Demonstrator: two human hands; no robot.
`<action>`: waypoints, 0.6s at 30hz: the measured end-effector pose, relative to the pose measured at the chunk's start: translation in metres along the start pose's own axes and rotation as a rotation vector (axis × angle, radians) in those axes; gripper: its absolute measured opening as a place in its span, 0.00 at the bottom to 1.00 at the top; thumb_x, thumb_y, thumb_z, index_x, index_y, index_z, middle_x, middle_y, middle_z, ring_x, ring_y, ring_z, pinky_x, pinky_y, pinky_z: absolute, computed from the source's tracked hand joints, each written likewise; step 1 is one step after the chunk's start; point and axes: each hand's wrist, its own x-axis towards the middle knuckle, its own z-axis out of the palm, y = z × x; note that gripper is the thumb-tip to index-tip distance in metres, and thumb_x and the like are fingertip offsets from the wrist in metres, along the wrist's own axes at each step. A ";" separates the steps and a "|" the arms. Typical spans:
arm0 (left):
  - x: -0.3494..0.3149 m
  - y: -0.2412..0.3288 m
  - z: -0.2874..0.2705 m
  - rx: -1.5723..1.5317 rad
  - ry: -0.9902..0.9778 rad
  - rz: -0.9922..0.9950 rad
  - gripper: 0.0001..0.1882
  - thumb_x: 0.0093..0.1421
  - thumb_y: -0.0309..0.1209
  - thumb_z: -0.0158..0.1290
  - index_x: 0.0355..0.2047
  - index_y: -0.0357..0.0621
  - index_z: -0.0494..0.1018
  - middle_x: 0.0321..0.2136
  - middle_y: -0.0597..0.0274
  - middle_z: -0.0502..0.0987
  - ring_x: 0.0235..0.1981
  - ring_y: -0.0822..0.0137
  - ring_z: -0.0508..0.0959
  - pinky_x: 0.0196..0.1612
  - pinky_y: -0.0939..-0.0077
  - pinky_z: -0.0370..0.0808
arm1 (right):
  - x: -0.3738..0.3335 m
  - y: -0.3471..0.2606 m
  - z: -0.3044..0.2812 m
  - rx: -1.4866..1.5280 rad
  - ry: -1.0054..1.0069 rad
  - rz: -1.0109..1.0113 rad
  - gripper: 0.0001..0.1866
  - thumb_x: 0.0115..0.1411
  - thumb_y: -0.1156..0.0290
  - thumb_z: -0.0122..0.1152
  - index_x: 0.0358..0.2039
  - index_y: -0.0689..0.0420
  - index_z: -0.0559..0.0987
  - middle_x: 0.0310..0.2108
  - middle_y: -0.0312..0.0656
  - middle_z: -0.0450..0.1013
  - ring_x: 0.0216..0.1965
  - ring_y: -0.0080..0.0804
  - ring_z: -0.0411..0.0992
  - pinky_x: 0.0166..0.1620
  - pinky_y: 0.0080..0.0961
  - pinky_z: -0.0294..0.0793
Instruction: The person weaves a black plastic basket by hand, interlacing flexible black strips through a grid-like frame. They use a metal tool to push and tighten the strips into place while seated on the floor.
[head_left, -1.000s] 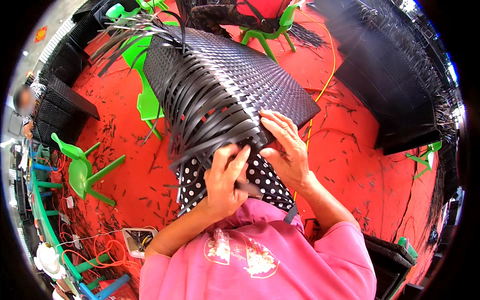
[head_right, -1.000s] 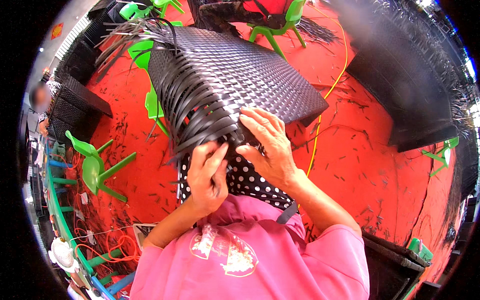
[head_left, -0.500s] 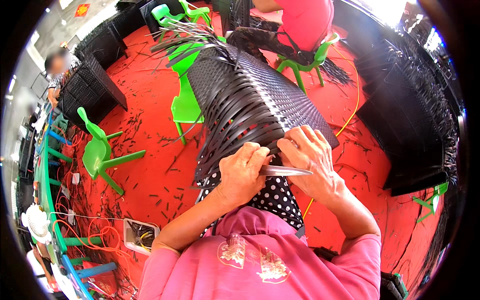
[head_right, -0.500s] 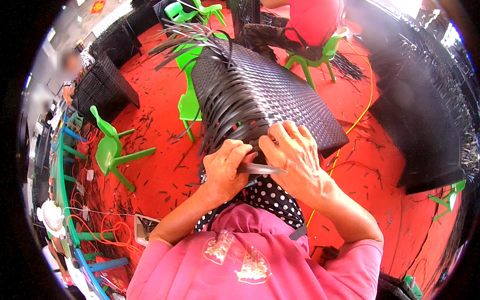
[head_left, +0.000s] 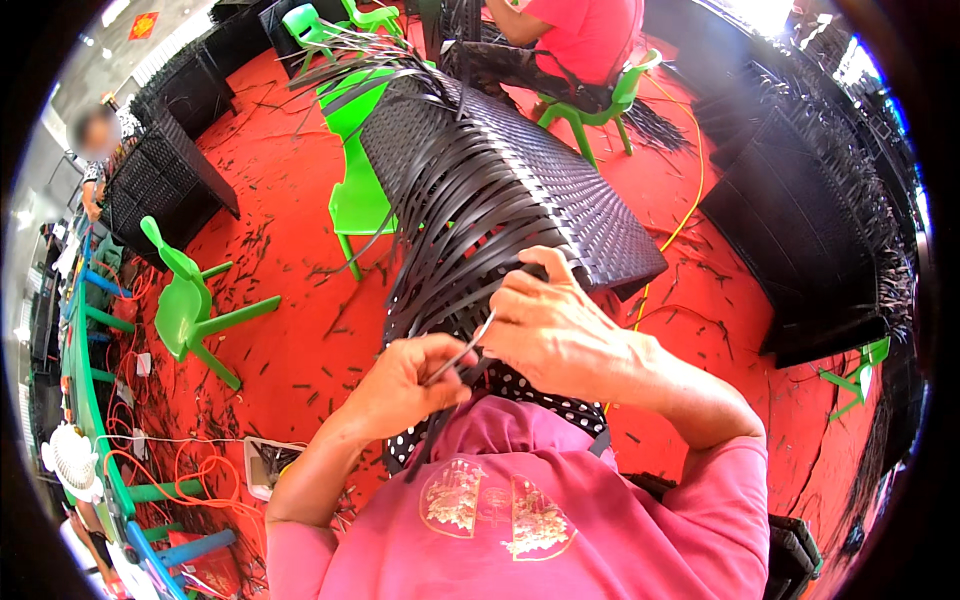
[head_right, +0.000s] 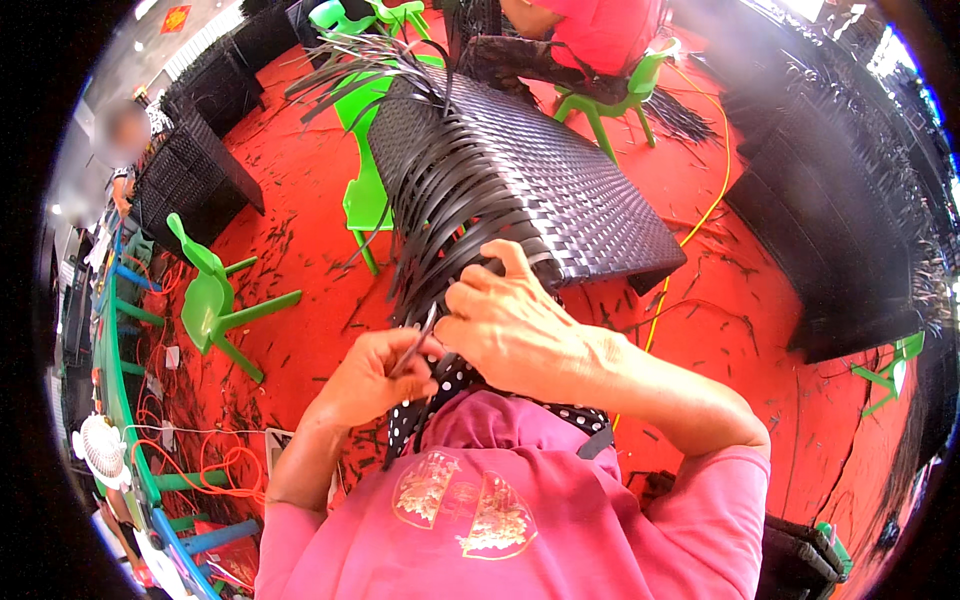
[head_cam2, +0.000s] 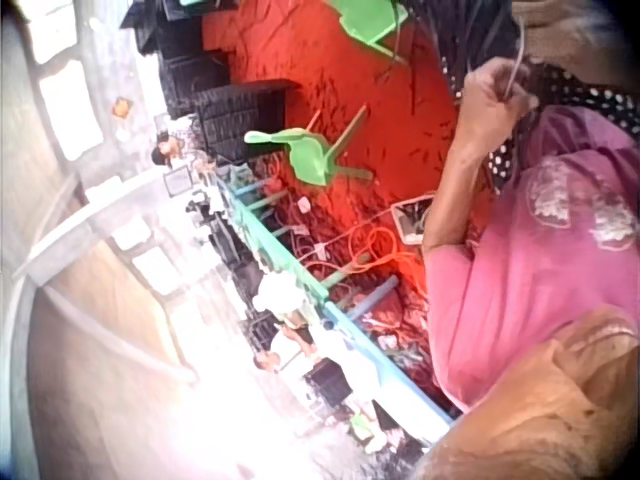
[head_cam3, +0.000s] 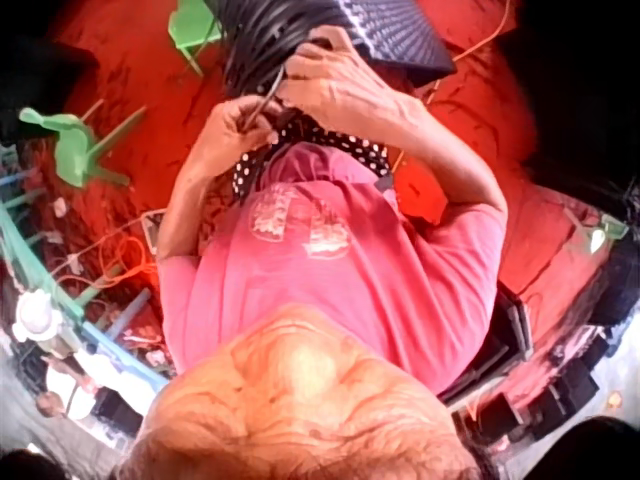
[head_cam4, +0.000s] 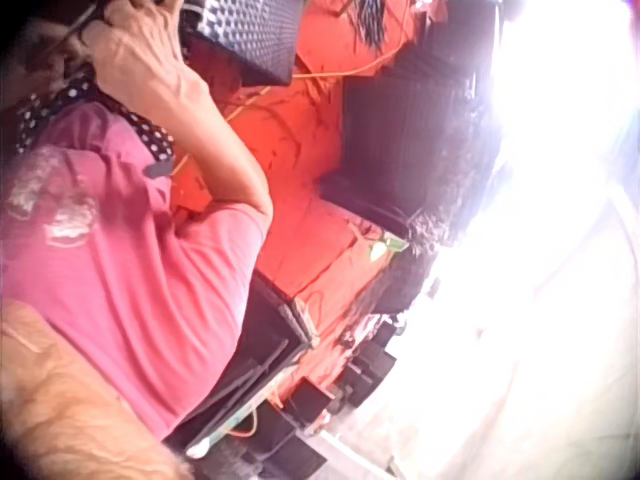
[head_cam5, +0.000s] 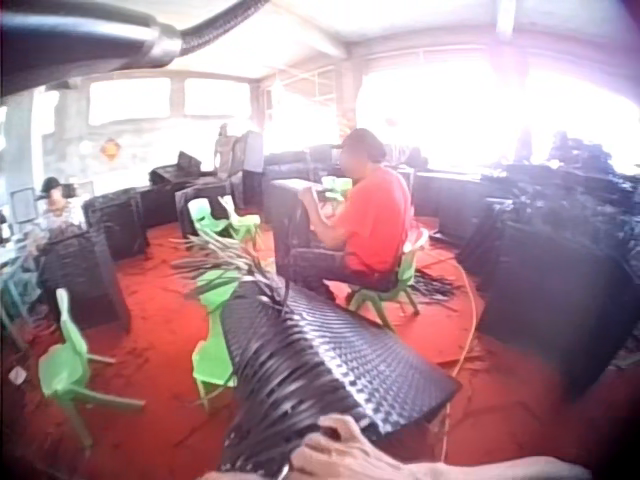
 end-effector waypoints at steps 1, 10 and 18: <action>-0.005 -0.008 -0.002 -0.023 -0.042 -0.010 0.06 0.55 0.23 0.56 0.34 0.37 0.74 0.22 0.73 0.73 0.26 0.83 0.69 0.30 0.86 0.67 | 0.000 0.003 -0.005 0.000 0.020 -0.018 0.05 0.47 0.72 0.60 0.26 0.51 0.75 0.23 0.33 0.65 0.33 0.31 0.67 0.49 0.38 0.56; -0.002 -0.027 0.020 -0.051 -0.073 0.161 0.03 0.60 0.23 0.53 0.34 0.37 0.75 0.21 0.72 0.73 0.20 0.85 0.66 0.22 0.87 0.61 | -0.031 0.027 -0.092 0.122 0.105 0.222 0.04 0.47 0.76 0.63 0.26 0.58 0.79 0.25 0.37 0.72 0.32 0.35 0.71 0.44 0.31 0.66; 0.031 -0.013 0.056 0.130 -0.013 0.523 0.03 0.58 0.23 0.53 0.31 0.36 0.72 0.17 0.68 0.67 0.17 0.81 0.63 0.21 0.83 0.61 | -0.046 -0.026 -0.099 -0.540 -0.174 0.227 0.14 0.40 0.75 0.59 0.32 0.58 0.77 0.28 0.37 0.73 0.37 0.33 0.72 0.56 0.46 0.58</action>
